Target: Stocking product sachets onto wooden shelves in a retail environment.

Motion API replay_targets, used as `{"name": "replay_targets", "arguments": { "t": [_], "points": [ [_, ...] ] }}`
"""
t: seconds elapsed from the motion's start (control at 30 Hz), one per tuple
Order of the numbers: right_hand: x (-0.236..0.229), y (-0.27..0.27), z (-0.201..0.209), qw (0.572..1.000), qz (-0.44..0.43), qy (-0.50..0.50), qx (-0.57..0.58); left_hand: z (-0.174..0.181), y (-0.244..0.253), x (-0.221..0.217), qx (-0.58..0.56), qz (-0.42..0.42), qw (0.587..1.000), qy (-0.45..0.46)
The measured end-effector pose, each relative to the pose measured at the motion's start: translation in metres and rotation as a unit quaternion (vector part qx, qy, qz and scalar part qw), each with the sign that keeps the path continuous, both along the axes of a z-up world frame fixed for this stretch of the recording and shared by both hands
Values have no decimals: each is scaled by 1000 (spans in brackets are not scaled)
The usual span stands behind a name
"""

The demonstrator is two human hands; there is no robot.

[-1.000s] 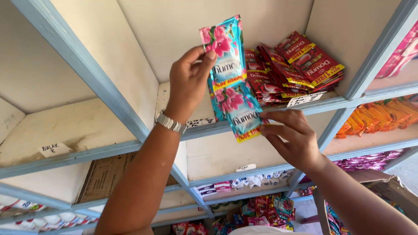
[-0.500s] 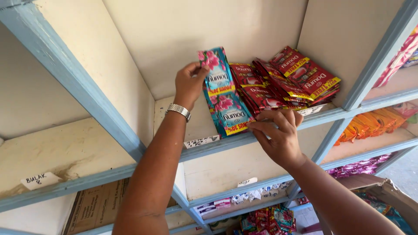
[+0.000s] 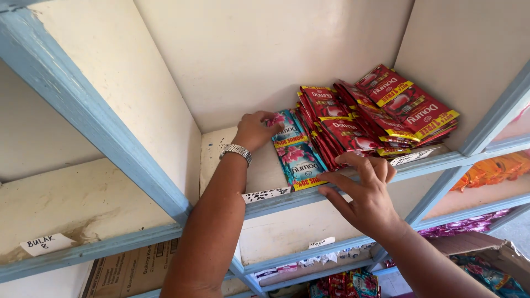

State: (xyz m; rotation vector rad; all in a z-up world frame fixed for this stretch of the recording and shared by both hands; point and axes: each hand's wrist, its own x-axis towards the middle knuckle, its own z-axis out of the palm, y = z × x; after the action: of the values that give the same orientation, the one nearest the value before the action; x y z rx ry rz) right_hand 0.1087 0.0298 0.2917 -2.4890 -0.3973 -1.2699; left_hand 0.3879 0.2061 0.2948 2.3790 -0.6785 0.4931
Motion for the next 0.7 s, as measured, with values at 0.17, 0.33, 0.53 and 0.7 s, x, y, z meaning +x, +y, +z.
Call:
{"name": "replay_targets", "arguments": {
  "t": [0.17,0.33,0.53,0.7],
  "points": [
    [6,1,-20,999,48,7,-14,11,3,-9,37,-49,984,168],
    [9,6,-27,999,9,2,-42,5,2,-11,10,-53,991,120],
    [15,-1,-43,998,-14,-36,-43,-2,3,6,12,-74,988,136],
    [15,-2,-46,996,-35,-63,-48,5,6,0,16,-105,987,122]
  ]
}}
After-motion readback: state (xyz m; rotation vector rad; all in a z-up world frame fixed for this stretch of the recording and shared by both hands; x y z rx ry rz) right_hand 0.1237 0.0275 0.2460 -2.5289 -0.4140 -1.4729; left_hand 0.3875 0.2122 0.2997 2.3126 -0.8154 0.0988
